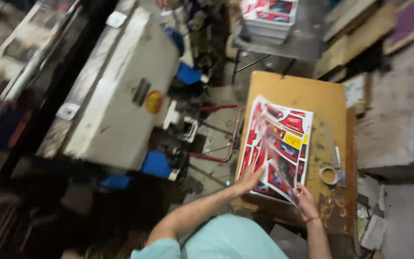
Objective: Placing printed sheets onto a machine bed and stacking finished sheets.
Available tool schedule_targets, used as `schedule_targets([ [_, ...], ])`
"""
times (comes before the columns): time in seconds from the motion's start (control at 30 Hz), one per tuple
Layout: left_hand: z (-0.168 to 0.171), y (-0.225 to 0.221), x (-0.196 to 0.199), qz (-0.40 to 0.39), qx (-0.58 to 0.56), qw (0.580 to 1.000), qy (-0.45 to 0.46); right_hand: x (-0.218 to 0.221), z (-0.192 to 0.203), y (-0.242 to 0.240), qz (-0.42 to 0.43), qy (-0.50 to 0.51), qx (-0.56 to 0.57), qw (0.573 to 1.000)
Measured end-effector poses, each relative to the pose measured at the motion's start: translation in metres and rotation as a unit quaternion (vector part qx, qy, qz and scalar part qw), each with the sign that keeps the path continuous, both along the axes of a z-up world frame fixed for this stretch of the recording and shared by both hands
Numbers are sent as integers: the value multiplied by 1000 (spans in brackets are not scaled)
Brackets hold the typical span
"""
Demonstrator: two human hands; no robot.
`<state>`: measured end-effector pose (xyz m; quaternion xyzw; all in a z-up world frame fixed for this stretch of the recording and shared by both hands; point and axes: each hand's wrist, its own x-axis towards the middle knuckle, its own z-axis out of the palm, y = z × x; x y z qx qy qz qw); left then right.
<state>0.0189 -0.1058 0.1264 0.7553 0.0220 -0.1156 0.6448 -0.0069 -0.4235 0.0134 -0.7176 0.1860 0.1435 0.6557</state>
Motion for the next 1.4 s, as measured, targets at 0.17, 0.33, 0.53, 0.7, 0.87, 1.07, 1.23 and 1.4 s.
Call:
schedule_targets([
  [0.17,55,114,12,17,-55,992,-113,30,36,100,49,46,407,911],
  [0.33,73,286,2,172,39,977,-118,68,145,263,103,41,375,920],
  [0.53,1,451,4,334,-1,942,-42,104,126,447,125,-5,229,965],
  [0.7,-92,521,49,421,138,891,97,150,6,529,65,-7,-3,998],
  [0.87,-95,555,87,422,169,874,172,189,-16,552,109,-16,-75,991],
  [1.07,-157,600,78,472,58,855,206,207,34,545,244,-8,19,970],
  [1.23,-157,645,36,601,-104,773,173,161,160,486,237,-225,-141,934],
  [1.4,-19,587,-24,430,-98,887,-139,101,84,288,219,-127,-596,762],
])
